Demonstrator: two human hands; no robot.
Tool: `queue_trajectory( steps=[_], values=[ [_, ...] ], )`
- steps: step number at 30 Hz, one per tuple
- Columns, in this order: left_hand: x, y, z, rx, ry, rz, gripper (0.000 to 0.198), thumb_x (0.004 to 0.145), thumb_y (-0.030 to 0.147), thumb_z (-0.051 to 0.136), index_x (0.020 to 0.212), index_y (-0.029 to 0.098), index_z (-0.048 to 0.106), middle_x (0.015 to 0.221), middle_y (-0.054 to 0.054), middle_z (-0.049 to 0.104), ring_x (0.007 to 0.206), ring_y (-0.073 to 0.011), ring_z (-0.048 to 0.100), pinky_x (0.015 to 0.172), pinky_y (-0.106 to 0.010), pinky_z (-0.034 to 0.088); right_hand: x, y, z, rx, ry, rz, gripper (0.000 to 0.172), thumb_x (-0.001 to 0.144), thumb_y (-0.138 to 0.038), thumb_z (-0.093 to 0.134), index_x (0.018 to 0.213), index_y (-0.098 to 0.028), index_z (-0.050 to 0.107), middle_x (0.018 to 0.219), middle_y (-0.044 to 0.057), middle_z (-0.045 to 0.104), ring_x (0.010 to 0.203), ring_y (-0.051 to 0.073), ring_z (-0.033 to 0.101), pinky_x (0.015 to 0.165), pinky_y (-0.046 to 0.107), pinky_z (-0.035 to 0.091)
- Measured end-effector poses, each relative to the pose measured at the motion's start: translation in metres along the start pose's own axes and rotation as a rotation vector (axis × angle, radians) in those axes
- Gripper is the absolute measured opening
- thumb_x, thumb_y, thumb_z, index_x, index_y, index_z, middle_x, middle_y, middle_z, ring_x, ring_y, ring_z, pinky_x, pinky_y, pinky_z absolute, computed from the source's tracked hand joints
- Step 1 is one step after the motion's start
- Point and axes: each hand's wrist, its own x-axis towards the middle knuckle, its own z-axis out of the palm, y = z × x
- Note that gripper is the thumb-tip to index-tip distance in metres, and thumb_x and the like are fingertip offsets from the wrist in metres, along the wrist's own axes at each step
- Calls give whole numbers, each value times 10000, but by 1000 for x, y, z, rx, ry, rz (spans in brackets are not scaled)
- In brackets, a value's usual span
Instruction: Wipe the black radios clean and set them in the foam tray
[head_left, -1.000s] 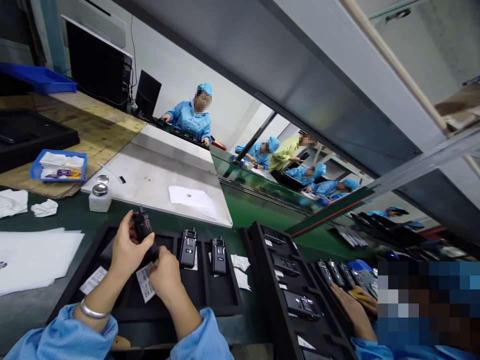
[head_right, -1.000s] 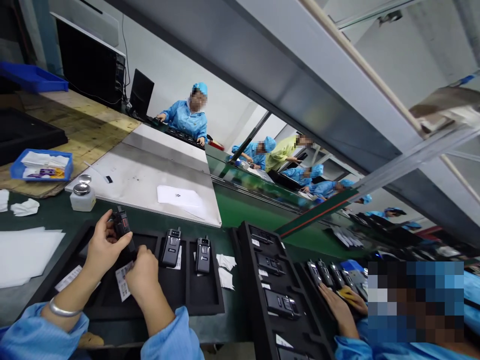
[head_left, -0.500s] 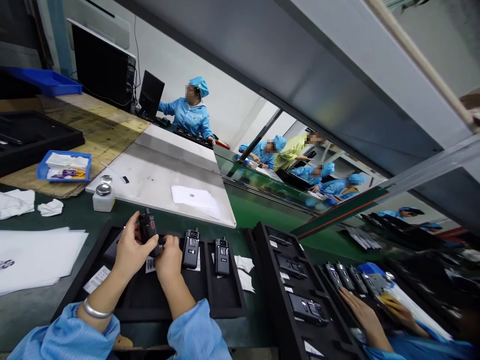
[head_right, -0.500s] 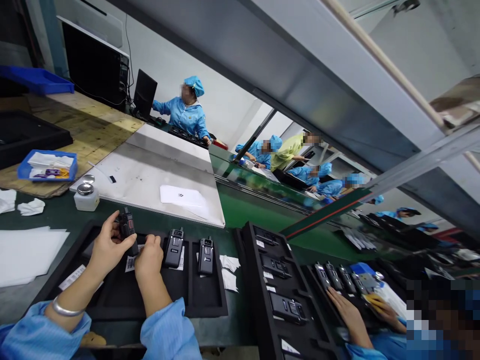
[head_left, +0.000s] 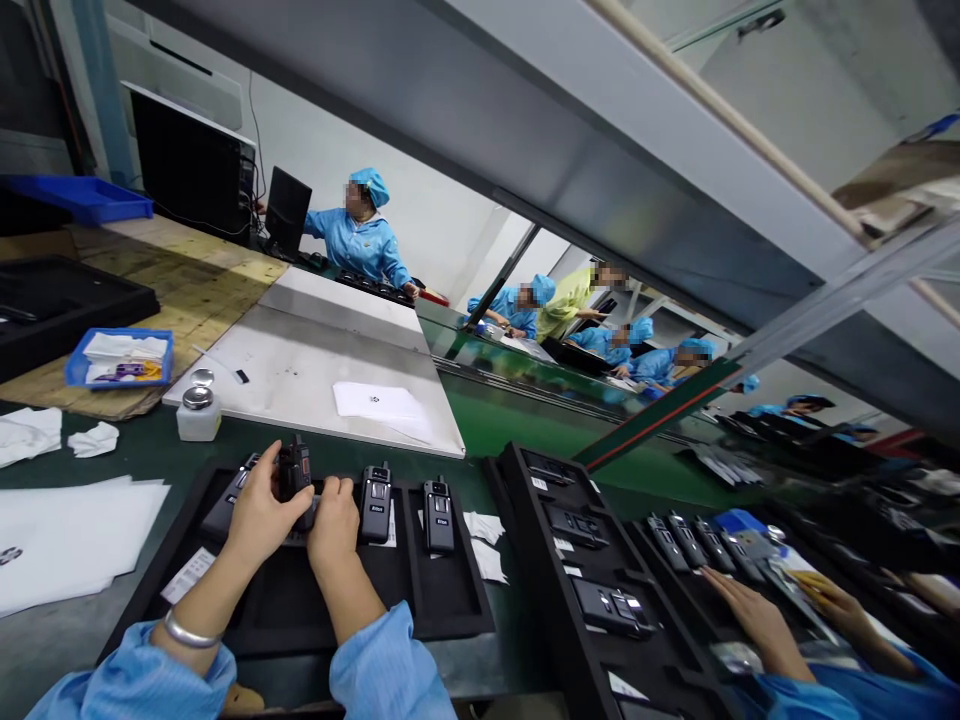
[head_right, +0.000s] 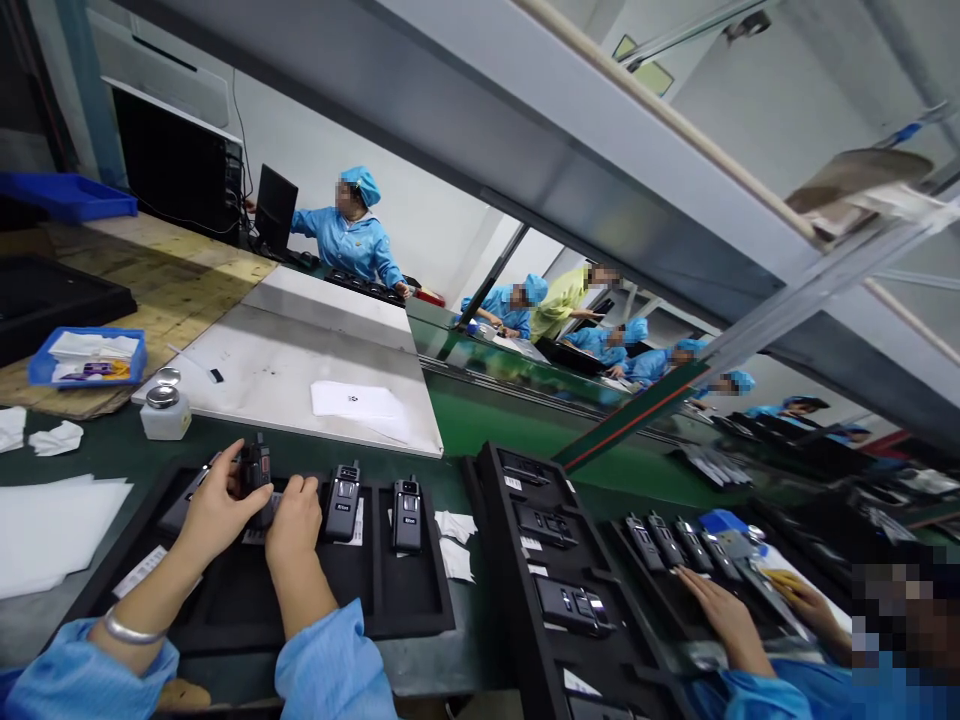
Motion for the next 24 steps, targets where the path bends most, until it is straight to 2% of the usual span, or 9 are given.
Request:
queue_trajectory(
  steps=[5, 9, 12, 15, 17, 20, 24],
  values=[
    [-2, 4, 8, 177, -68, 48, 813, 780, 419, 634, 1490, 153, 341, 1254, -153, 605, 1098, -299, 633, 899, -405, 530, -21, 17, -16, 120, 143, -69, 275, 848, -19, 464, 1045, -179, 568, 1052, 100, 584, 1021, 234, 600, 899, 373, 498],
    [-9, 18, 23, 366, -111, 68, 822, 811, 386, 614, 1526, 134, 299, 1181, -185, 595, 1061, -362, 618, 816, -457, 521, -54, 35, -22, 320, 240, -174, 250, 855, -60, 431, 1007, -205, 566, 1002, 81, 589, 982, 231, 578, 870, 376, 491],
    [-16, 25, 24, 449, -151, 102, 757, 858, 367, 580, 1529, 145, 308, 1115, -157, 605, 1024, -329, 614, 768, -406, 514, -68, 41, -23, 372, 228, -202, 217, 881, -106, 436, 1006, -215, 575, 1003, 83, 594, 980, 239, 576, 860, 377, 483],
    [-20, 24, 5, 499, -140, 116, 614, 934, 386, 494, 1497, 174, 373, 1213, -155, 582, 1090, -297, 581, 814, -379, 500, -68, 42, -24, 382, 208, -160, 217, 901, -113, 413, 996, -213, 581, 1003, 96, 600, 981, 242, 580, 873, 375, 474],
    [-20, 19, -15, 541, -105, 99, 584, 953, 385, 464, 1488, 164, 387, 1270, -175, 557, 1166, -315, 528, 888, -405, 476, -67, 42, -25, 380, 190, -153, 222, 909, -116, 406, 996, -216, 585, 1005, 102, 602, 989, 246, 583, 881, 373, 469],
    [-14, 7, -40, 608, -85, 43, 662, 893, 374, 562, 1485, 132, 392, 1196, -209, 579, 1155, -368, 513, 923, -475, 448, -65, 41, -23, 372, 177, -175, 201, 926, -144, 412, 990, -214, 589, 1002, 106, 608, 986, 252, 583, 876, 377, 468],
    [-2, -6, -49, 593, -114, -19, 760, 769, 342, 697, 1457, 138, 448, 1085, -204, 617, 1062, -386, 591, 872, -478, 468, -65, 39, -21, 351, 149, -204, 190, 943, -175, 420, 1000, -205, 598, 1015, 109, 606, 1005, 254, 575, 902, 392, 462]
  ],
)
